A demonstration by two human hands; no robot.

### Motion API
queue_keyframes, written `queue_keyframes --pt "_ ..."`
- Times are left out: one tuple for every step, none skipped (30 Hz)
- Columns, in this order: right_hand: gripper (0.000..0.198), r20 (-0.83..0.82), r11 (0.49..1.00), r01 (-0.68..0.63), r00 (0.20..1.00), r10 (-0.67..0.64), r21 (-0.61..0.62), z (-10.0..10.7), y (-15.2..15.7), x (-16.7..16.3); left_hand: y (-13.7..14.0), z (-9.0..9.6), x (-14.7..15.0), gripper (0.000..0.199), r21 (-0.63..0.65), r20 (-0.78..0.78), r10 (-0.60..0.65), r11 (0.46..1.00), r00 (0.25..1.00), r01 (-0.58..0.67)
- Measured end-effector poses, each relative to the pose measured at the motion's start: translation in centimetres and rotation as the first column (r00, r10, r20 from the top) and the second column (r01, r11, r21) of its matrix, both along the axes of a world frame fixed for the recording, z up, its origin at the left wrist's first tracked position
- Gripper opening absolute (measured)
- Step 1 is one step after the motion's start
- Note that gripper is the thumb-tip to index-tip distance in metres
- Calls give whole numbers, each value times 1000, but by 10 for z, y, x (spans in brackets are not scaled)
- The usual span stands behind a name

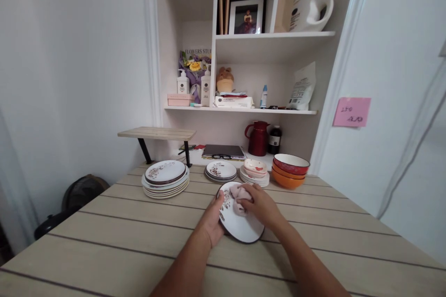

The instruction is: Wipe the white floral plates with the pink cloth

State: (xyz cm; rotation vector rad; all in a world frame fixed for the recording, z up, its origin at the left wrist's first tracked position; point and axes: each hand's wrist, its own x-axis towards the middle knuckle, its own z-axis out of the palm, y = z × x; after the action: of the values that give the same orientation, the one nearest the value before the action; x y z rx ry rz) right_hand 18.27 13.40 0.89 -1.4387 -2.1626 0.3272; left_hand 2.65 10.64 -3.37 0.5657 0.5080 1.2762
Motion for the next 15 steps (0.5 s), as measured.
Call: queue_keyframes --pt "37 58 999 -7 998 9 -34 1 1 8 0 -1 0 51 8 0 6 1000 1000 -6" --pt "38 124 998 -18 992 26 -65 3 0 15 0 -2 0 51 11 0 11 1000 1000 -11" --pt "39 190 994 -31 980 50 -102 4 -3 19 0 -3 0 51 11 1 13 1000 1000 -13" --pt "40 249 989 -47 965 80 -137 5 -7 21 1 -3 -1 52 6 1 11 1000 1000 -11" --pt "41 290 985 -69 950 114 -161 5 -11 20 1 -4 -1 53 0 4 5 1000 1000 -5" --pt "41 310 981 -97 939 147 -170 5 -16 16 1 -4 -2 53 -6 8 -5 1000 1000 5" --pt "41 308 979 -125 936 170 -160 4 -19 9 1 -4 -3 54 -12 13 -20 1000 1000 20" --pt "40 285 980 -154 940 185 -129 3 -22 1 2 -3 -3 55 -19 16 -36 999 999 36" --pt "41 241 984 -156 955 171 -81 2 -23 -7 2 -2 -3 56 -27 15 -49 998 999 50" --pt "39 188 991 -130 973 132 -19 0 -22 -15 2 -1 -4 56 -35 9 -58 998 998 58" --pt "37 145 995 -91 986 85 35 -1 -20 -21 1 0 -3 57 -42 -1 -61 997 998 61" --pt "36 113 996 -55 992 47 75 -2 -16 -25 1 1 -3 57 -47 -13 -58 997 998 58" --pt "35 92 994 -21 996 11 103 -2 -12 -26 0 2 -3 57 -50 -26 -53 997 998 51" --pt "35 85 993 10 996 -20 114 -1 -7 -25 0 3 -2 57 -52 -38 -48 998 998 46" --pt "36 94 993 37 994 -47 109 0 -3 -20 -1 4 -2 56 -53 -46 -47 998 998 45"
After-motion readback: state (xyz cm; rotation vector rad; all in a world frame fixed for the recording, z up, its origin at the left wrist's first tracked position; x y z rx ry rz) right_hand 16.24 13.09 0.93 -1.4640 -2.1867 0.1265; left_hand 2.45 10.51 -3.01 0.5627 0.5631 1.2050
